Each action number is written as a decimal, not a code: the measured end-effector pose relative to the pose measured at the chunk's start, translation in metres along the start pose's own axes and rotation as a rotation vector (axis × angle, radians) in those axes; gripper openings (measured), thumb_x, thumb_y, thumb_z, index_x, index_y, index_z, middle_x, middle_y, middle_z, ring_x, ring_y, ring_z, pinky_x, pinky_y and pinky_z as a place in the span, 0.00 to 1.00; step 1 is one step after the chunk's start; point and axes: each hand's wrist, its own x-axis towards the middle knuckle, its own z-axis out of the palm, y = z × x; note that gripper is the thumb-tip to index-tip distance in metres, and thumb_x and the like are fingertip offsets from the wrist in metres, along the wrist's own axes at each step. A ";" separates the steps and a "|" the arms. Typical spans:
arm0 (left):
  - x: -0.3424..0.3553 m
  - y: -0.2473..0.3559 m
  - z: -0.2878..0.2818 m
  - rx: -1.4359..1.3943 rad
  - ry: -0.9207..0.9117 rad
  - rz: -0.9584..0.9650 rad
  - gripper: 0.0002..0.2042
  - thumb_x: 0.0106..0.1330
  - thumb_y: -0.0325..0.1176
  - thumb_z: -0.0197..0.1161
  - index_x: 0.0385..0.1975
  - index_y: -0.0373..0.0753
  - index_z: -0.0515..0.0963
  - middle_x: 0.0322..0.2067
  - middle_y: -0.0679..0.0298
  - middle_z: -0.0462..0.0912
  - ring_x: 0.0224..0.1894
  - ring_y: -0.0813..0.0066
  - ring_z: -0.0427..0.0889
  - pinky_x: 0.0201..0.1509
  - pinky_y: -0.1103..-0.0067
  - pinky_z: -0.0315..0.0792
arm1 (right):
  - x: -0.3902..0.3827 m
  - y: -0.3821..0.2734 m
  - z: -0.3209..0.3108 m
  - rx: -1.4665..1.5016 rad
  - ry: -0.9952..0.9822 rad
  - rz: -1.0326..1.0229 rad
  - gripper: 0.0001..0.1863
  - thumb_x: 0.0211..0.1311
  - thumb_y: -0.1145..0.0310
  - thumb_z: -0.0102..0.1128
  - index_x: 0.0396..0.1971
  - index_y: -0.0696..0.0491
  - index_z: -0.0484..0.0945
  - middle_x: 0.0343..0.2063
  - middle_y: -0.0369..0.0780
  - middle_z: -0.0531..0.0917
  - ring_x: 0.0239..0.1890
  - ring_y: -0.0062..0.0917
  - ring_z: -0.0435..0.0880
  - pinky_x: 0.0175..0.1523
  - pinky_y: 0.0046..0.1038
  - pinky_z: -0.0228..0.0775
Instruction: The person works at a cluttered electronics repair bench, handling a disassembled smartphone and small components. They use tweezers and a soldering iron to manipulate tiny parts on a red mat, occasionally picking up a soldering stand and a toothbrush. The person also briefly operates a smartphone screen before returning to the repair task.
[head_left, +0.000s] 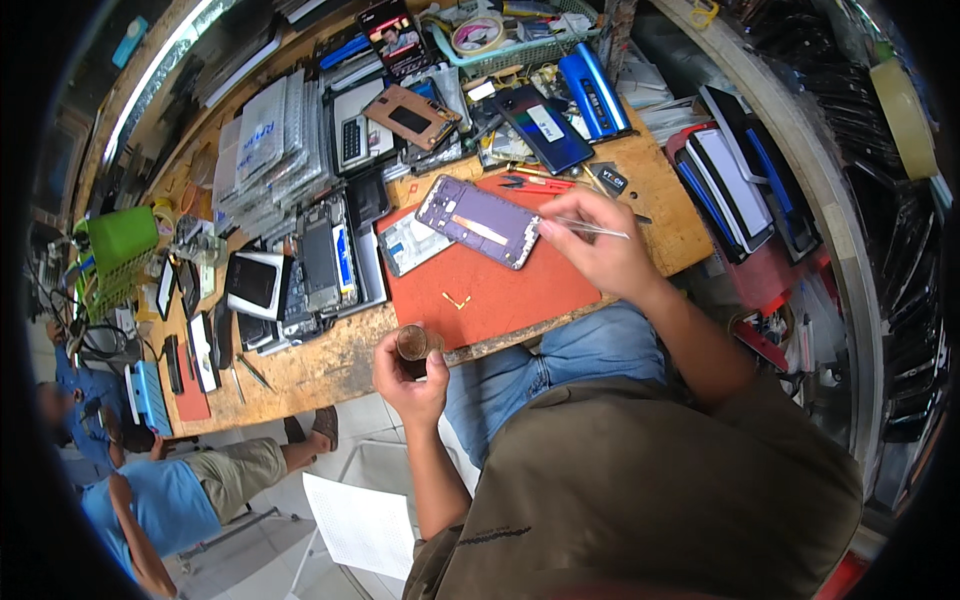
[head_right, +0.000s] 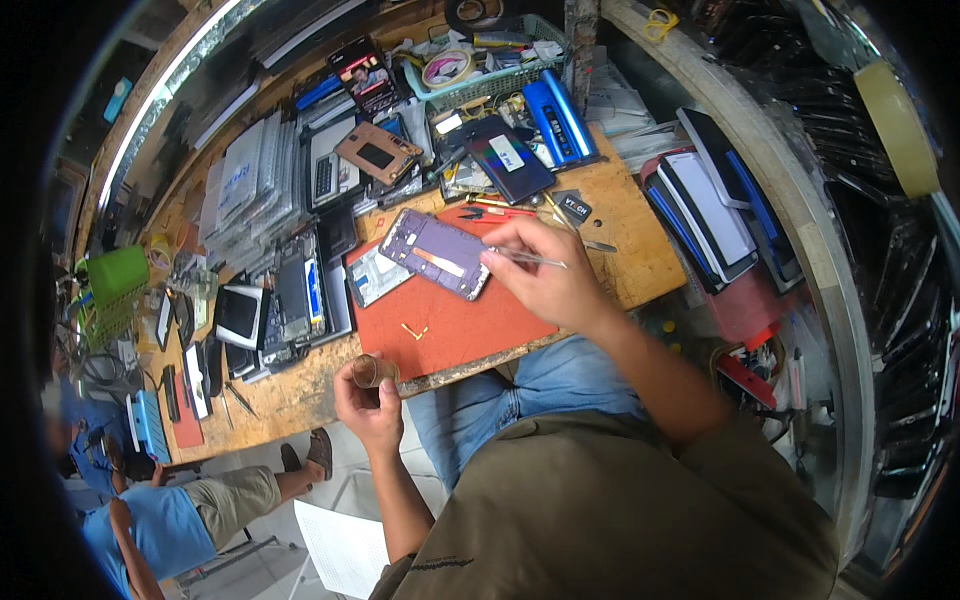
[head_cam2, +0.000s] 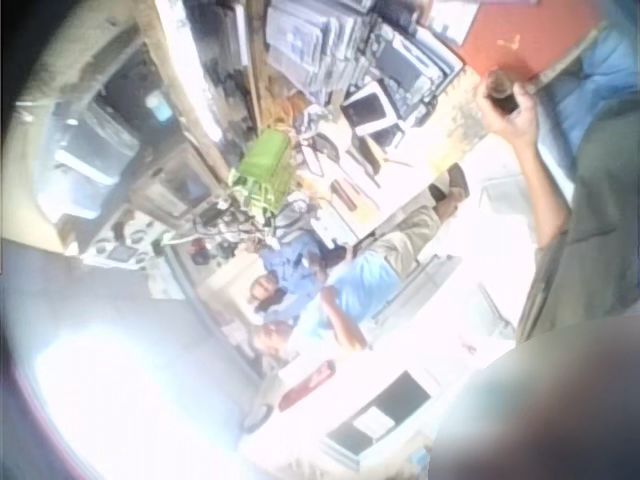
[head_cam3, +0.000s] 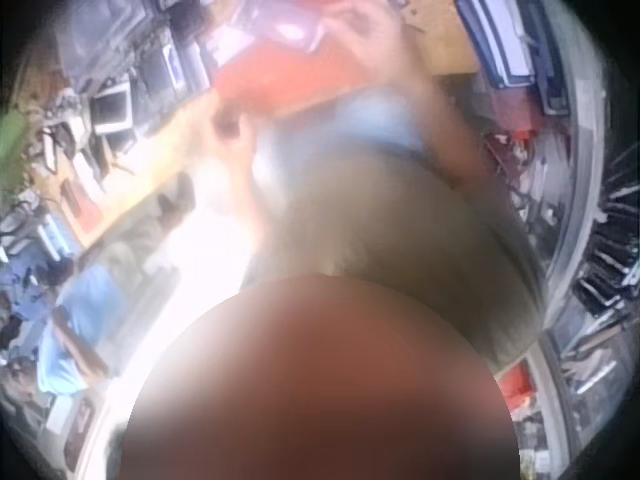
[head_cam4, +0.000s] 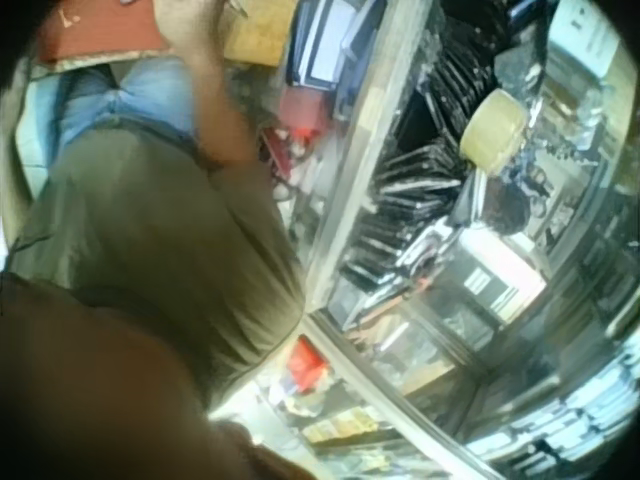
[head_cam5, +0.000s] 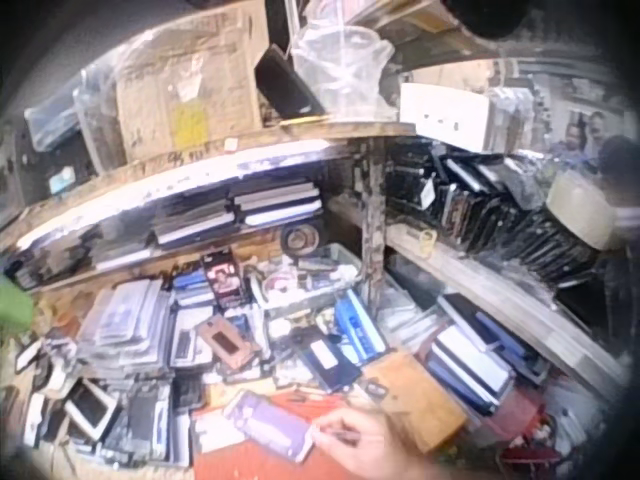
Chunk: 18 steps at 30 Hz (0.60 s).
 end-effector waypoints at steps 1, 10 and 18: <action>0.000 -0.001 0.000 -0.006 0.019 -0.022 0.20 0.67 0.34 0.77 0.53 0.31 0.78 0.48 0.56 0.88 0.47 0.73 0.86 0.55 0.74 0.82 | 0.013 0.006 -0.003 -0.041 -0.033 -0.026 0.09 0.72 0.77 0.71 0.49 0.60 0.87 0.36 0.36 0.89 0.37 0.13 0.85 0.43 0.21 0.77; 0.001 0.003 -0.002 0.300 -0.043 0.052 0.16 0.68 0.30 0.74 0.51 0.32 0.80 0.39 0.64 0.86 0.39 0.78 0.85 0.49 0.78 0.81 | 0.075 0.037 0.007 -0.371 -0.264 -0.407 0.11 0.66 0.73 0.72 0.45 0.61 0.90 0.41 0.49 0.89 0.45 0.46 0.89 0.52 0.40 0.81; 0.003 0.001 0.006 0.362 0.003 0.047 0.17 0.59 0.34 0.78 0.45 0.35 0.82 0.35 0.59 0.86 0.35 0.65 0.86 0.43 0.71 0.80 | 0.072 0.033 0.009 -0.300 -0.129 -0.357 0.10 0.68 0.71 0.69 0.43 0.61 0.90 0.35 0.48 0.89 0.40 0.45 0.89 0.46 0.42 0.81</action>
